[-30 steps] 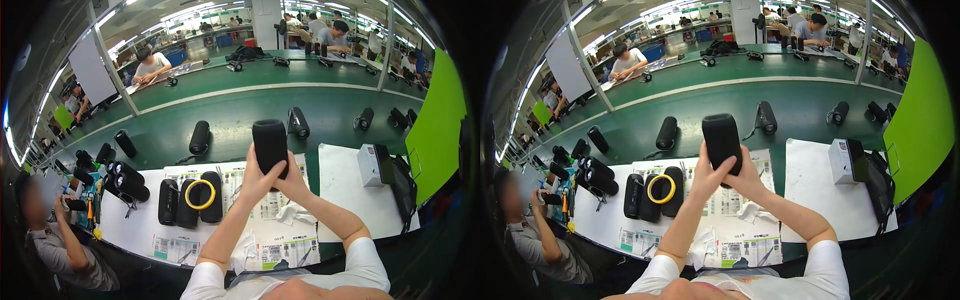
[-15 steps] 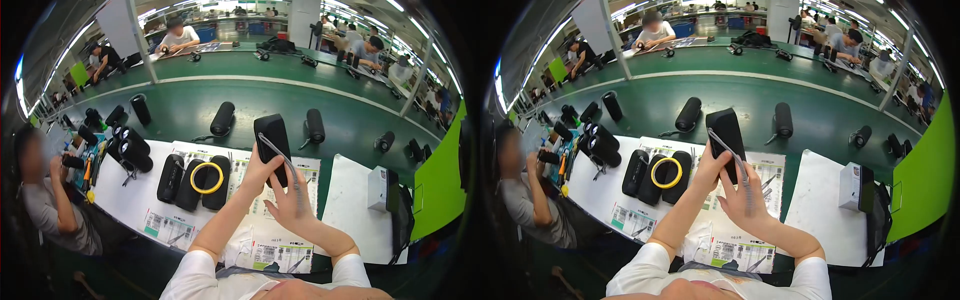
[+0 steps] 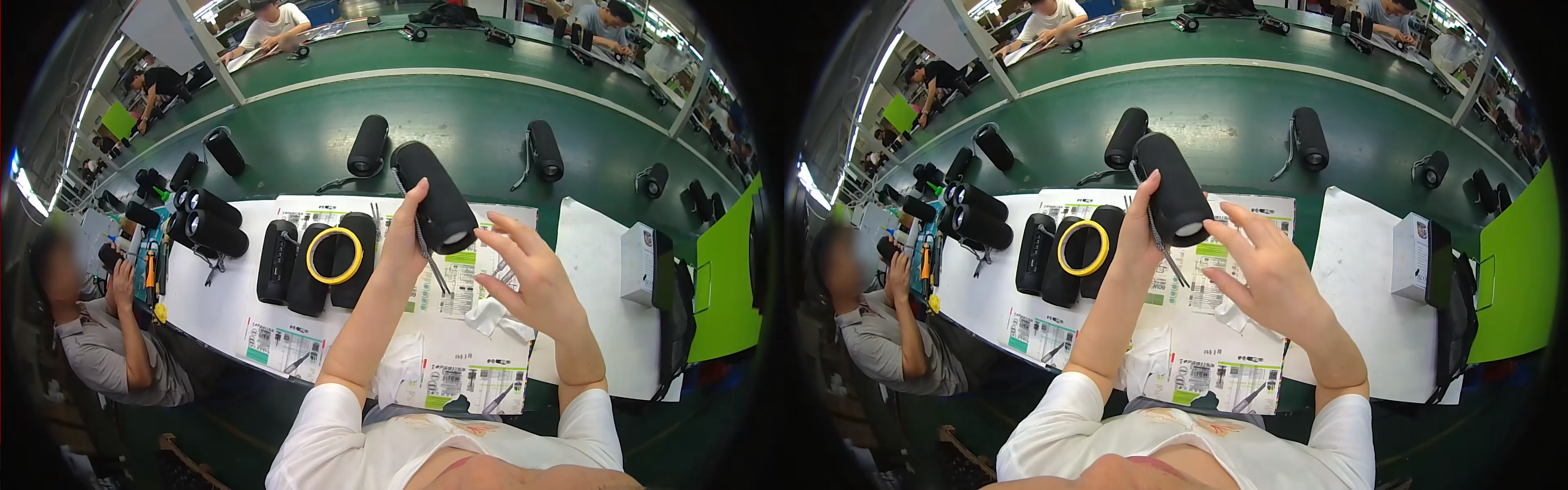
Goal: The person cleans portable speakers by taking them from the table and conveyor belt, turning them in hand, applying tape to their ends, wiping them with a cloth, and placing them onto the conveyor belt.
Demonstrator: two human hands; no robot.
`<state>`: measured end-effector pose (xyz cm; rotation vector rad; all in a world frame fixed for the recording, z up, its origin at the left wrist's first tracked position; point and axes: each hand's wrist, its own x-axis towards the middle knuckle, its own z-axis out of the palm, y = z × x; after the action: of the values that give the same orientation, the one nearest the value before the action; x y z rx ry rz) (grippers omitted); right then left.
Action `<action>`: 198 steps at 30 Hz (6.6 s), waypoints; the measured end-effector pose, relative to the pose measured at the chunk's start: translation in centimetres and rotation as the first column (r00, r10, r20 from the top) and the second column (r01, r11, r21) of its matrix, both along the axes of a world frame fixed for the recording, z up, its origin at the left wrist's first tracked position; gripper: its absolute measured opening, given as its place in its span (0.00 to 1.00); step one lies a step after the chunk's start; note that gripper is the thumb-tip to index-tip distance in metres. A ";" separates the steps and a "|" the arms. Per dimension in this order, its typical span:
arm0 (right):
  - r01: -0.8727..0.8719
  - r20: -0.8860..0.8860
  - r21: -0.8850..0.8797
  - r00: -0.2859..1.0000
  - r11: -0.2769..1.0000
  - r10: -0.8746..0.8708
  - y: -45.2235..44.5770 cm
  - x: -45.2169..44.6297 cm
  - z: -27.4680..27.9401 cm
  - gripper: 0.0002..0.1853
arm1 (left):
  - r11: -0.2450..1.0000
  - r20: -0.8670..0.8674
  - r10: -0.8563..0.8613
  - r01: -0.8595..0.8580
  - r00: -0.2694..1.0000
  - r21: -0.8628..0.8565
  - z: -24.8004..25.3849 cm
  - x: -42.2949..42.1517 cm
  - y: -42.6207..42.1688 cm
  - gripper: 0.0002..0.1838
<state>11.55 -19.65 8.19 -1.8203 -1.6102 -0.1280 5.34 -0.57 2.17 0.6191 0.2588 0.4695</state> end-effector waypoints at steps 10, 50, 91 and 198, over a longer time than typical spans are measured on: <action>-0.120 -0.014 -0.114 0.993 0.986 0.119 0.1 0.6 -0.4 0.24 | 0.859 0.165 0.007 0.079 0.986 -0.507 -1.1 0.4 1.0 0.25; -0.734 -0.206 -0.424 0.649 0.531 0.732 -6.8 -0.8 7.5 0.25 | 0.522 -0.583 0.485 0.320 0.652 0.791 -3.5 15.5 2.7 0.41; 0.347 -0.072 0.133 0.938 0.929 -0.340 -0.4 4.5 0.5 0.58 | 0.130 -0.133 0.359 0.091 0.924 0.987 6.4 4.0 -5.7 0.40; -0.316 -0.842 0.520 -0.347 0.794 0.413 5.0 8.1 -10.6 0.39 | 0.538 0.253 0.299 -0.381 0.920 0.752 0.0 2.9 -5.0 0.46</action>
<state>19.61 -14.65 -2.41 -0.5070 -0.6995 1.3181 8.29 -5.60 2.15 1.4451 0.0579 1.0231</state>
